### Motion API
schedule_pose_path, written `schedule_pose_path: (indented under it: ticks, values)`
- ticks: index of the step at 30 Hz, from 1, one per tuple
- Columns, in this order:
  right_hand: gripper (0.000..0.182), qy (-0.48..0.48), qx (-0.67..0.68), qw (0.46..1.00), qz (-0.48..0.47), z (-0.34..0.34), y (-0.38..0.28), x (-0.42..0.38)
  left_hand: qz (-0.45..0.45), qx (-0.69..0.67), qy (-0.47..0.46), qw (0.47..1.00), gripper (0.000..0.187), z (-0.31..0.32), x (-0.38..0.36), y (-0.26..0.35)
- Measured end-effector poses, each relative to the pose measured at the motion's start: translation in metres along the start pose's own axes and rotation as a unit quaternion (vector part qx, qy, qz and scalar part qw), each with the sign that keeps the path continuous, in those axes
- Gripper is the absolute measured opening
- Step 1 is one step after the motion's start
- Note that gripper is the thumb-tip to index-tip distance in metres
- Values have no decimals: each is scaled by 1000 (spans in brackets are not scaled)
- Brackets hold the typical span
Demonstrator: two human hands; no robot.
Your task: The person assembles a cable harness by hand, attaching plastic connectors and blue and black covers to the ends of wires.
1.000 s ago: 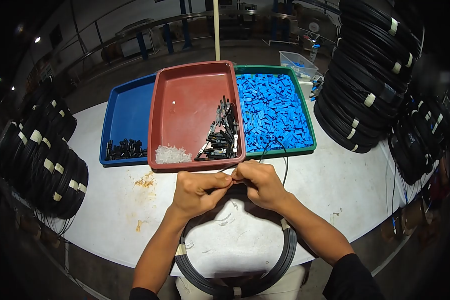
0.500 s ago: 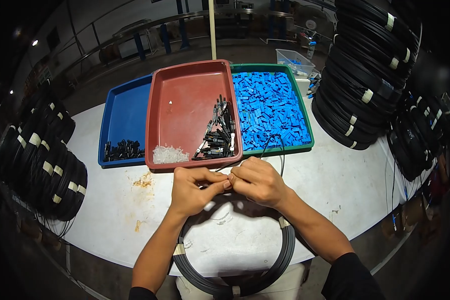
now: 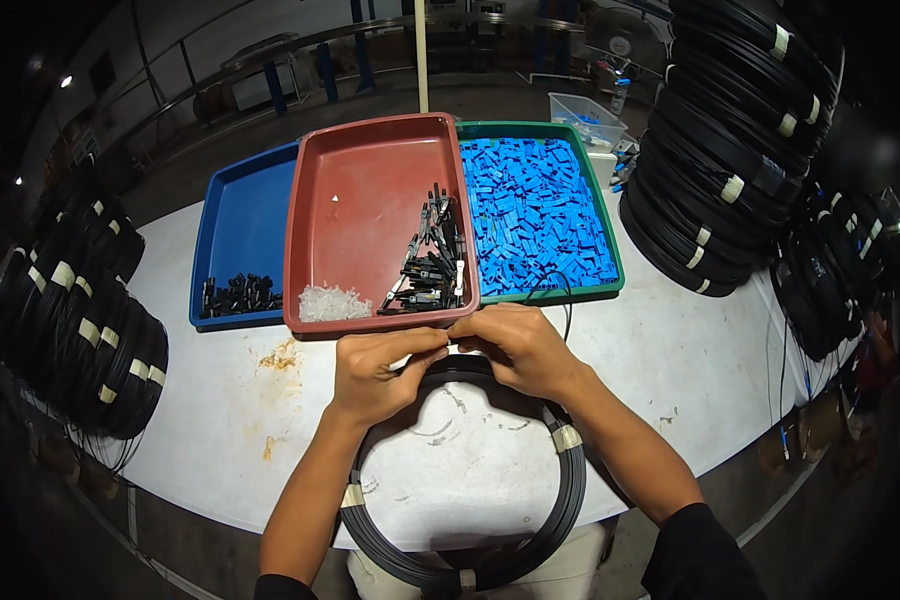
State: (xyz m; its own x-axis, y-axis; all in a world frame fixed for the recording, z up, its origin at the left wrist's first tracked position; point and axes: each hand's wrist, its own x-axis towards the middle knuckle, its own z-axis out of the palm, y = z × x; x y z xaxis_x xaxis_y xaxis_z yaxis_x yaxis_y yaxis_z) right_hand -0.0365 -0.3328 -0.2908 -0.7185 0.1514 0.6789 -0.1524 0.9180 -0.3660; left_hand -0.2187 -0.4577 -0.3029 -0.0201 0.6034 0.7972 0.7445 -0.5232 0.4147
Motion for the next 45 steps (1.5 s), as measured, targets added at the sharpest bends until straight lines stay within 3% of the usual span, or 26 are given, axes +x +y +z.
schedule_pose_path:
  ticks: [1,3,4,23,32,37,40,45]
  values:
    - [23,1,-1,1000,-2,0,0,0,0,-1,1,1000,27,0,0,1]
    - [24,1,5,1000,10,0,2,-1,-109,-75,24,991,34,0,0,4]
    - [25,1,10,1000,22,-1,3,-2,-115,-90,11,989,42,-3,1,4]
    - [43,6,20,999,-26,-8,11,-1,-116,-94,34,988,41,-2,0,2]
    - [51,-9,-85,994,-66,-5,11,-1,-122,-80,49,988,40,-2,-1,0]
    - [57,-7,-91,994,-51,1,11,-4,-45,-15,57,997,32,-3,0,2]
    - [67,-14,-104,994,-44,3,9,-5,-36,-13,67,997,30,-1,-1,-1]
    - [67,-26,-104,993,-51,5,11,-6,-38,-17,66,997,30,-2,-4,-4]
